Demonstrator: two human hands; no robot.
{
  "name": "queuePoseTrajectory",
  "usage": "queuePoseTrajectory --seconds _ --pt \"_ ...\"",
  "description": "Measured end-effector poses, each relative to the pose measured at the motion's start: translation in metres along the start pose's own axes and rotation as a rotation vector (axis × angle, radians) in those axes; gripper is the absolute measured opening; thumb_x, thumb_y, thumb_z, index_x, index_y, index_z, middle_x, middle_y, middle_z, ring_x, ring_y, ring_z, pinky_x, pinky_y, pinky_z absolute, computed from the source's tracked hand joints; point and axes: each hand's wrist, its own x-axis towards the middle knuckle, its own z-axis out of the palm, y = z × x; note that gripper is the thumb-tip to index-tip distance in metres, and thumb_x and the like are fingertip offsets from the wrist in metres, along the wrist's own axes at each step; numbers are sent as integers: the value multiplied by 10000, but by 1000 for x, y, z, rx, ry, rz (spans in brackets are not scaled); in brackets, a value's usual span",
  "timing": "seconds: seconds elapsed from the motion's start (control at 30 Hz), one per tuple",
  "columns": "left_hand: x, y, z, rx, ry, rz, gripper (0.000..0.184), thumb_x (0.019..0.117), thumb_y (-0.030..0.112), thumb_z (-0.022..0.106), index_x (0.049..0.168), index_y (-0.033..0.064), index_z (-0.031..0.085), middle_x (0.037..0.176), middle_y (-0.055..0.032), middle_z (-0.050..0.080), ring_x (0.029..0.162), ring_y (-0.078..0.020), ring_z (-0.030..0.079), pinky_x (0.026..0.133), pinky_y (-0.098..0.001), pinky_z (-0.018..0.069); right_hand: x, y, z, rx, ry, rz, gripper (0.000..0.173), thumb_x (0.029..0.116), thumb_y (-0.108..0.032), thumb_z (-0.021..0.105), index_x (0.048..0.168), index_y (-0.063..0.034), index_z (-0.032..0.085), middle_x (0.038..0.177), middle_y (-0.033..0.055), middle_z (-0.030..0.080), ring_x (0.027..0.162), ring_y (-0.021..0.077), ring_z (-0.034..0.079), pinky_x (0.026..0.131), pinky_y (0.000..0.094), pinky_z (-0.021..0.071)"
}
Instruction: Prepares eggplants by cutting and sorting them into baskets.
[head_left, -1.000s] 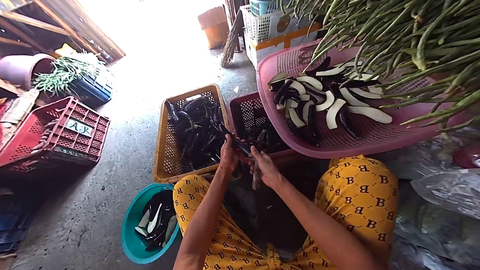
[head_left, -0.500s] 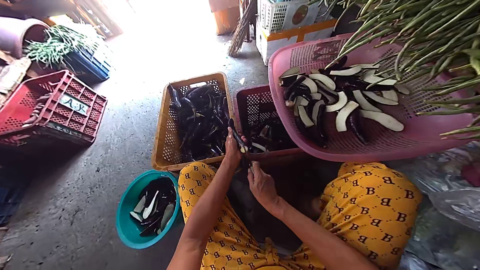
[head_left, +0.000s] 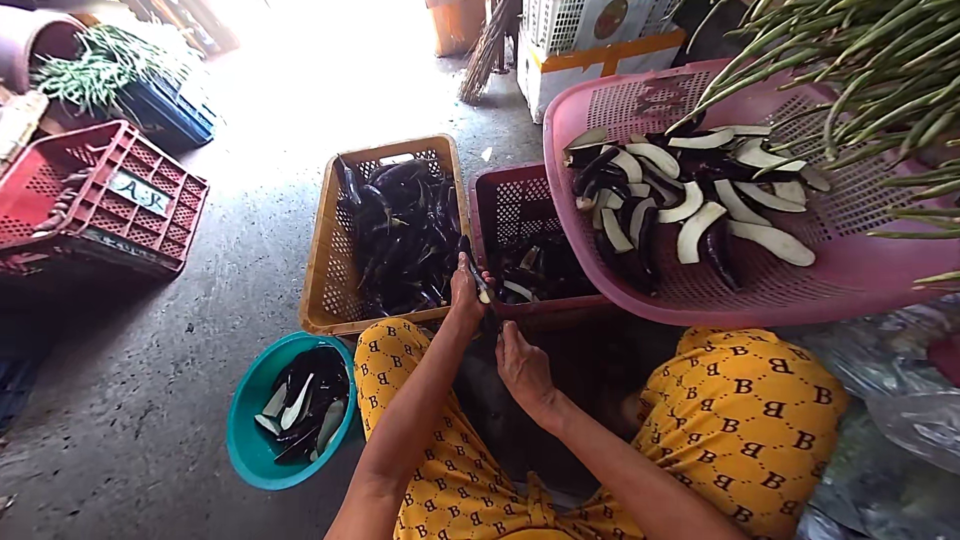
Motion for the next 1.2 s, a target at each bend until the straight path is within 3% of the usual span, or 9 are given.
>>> queuePoseTrajectory --seconds 0.3,0.5,0.57,0.67,0.73,0.8,0.97,1.07,1.2 --pt "-14 -10 4 153 -4 69 364 1112 456 335 1066 114 452 696 -14 477 477 -93 496 458 -222 481 12 -2 -3 33 -148 114 303 1020 -60 507 1240 122 607 928 260 723 730 412 739 635 503 587" --pt "-19 -24 3 245 -47 91 438 1123 450 275 1034 70 473 680 -43 525 526 -148 566 531 -286 539 32 2 -8 56 -359 241 421 1064 -130 456 1417 94 508 1129 277 707 964 438 724 850 539 557" --pt "-22 -27 2 264 -60 72 439 1128 425 275 1031 50 480 680 -55 546 543 -161 592 557 -303 560 33 8 -4 69 -329 222 412 1056 -137 472 1386 100 543 1124 279 714 972 446 724 858 556 552" --pt "-21 -20 2 201 -54 43 451 1119 452 295 1105 49 497 729 -80 580 603 -200 636 619 -354 594 28 13 0 78 -203 135 365 1044 -122 486 1295 115 605 1032 277 727 860 446 736 761 554 574" --pt "-13 -10 0 219 -60 72 553 1094 553 253 1205 78 511 794 -72 598 643 -186 630 623 -340 567 24 13 2 71 -91 61 335 1026 -106 495 1210 130 647 919 262 731 741 422 737 657 527 583" --pt "-2 -5 -5 271 -42 121 588 1082 589 231 1176 102 547 783 -41 600 605 -138 585 562 -282 514 21 11 3 57 -53 23 318 1021 -103 500 1176 126 656 863 243 728 683 397 732 603 504 580" --pt "-8 -8 -1 273 -11 131 566 1102 536 225 1164 84 561 733 -23 550 525 -108 523 508 -248 484 20 7 2 52 -63 32 326 1012 -88 510 1201 144 638 887 253 735 705 404 739 626 500 587" --pt "-14 -14 2 242 8 124 535 1102 528 242 1071 89 545 695 -25 531 503 -118 514 491 -257 485 22 6 2 67 -132 87 343 1015 -106 518 1211 146 643 923 277 734 787 439 742 708 532 585" --pt "-20 -24 3 255 -4 115 513 1117 486 235 1088 66 529 727 -41 535 532 -135 540 517 -277 512 24 8 3 91 -208 132 325 1028 -132 525 1134 128 689 1007 311 722 913 468 730 813 559 573"
